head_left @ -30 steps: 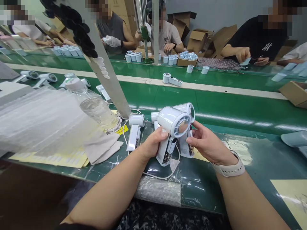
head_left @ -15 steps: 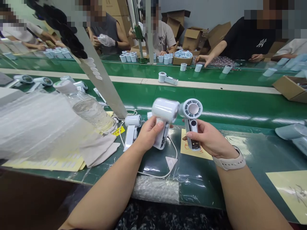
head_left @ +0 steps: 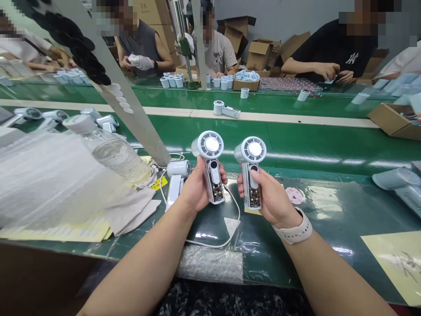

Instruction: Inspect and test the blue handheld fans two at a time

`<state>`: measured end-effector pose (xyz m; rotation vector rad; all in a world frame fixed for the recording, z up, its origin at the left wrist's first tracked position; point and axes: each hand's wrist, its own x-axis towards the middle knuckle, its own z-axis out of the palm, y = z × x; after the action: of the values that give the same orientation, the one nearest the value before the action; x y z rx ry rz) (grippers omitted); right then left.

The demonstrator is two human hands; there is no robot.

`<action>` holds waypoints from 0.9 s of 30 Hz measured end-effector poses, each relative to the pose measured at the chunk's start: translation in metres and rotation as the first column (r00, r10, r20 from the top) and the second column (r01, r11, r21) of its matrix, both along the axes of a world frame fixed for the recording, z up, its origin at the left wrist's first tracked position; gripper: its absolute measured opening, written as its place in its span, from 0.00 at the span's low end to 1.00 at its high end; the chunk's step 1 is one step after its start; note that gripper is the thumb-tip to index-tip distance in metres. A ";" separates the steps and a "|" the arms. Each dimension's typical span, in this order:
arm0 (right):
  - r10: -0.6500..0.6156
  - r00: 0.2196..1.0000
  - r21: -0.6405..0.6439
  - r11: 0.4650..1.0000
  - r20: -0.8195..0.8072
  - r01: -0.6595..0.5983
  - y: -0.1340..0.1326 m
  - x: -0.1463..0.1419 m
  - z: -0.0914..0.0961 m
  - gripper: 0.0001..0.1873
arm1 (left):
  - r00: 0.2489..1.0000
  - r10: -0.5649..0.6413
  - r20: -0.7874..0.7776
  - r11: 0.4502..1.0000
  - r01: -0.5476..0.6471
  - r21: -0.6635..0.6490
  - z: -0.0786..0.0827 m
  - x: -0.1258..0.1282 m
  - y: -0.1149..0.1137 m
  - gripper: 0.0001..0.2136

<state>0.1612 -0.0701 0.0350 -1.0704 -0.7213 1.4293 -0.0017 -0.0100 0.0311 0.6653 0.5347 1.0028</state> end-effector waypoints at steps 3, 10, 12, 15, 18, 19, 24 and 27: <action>-0.009 1.000 0.010 1.000 0.019 0.008 -0.001 -0.003 -0.001 0.18 | 1.000 0.012 -0.002 0.999 -0.012 0.030 -0.003 0.000 -0.001 0.26; 0.016 1.000 0.055 0.998 -0.001 -0.016 -0.007 -0.014 -0.002 0.15 | 0.989 -0.144 0.031 0.986 0.140 0.089 -0.010 0.007 -0.006 0.35; 0.037 0.999 0.056 0.998 -0.023 -0.036 -0.007 -0.016 -0.004 0.15 | 0.976 -0.212 0.054 0.974 0.206 0.093 -0.010 0.008 -0.009 0.33; 0.096 0.993 0.038 0.995 -0.073 -0.093 -0.006 -0.017 -0.005 0.16 | 0.967 -0.245 0.071 0.968 0.240 0.080 -0.009 0.008 -0.010 0.32; 0.143 0.982 0.037 0.989 -0.125 -0.140 -0.006 -0.014 -0.005 0.15 | 0.971 -0.239 0.009 0.971 0.238 0.036 -0.009 0.004 -0.004 0.34; 0.149 0.980 0.044 0.988 -0.133 -0.145 -0.006 -0.012 -0.004 0.14 | 0.980 -0.199 -0.024 0.980 0.199 0.010 -0.008 0.002 -0.002 0.34; 0.104 0.990 0.062 0.993 -0.096 -0.098 -0.004 -0.003 -0.001 0.14 | 0.997 -0.034 -0.070 0.997 0.029 -0.068 -0.003 -0.005 0.001 0.27; 0.066 0.998 0.105 0.992 -0.024 -0.063 -0.004 0.000 0.001 0.13 | 0.994 -0.109 -0.011 0.994 0.109 0.029 0.001 -0.005 -0.007 0.26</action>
<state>0.1608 -0.0737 0.0359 -0.9525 -0.8087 1.4425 -0.0063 -0.0168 0.0325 0.7184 0.4870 0.9072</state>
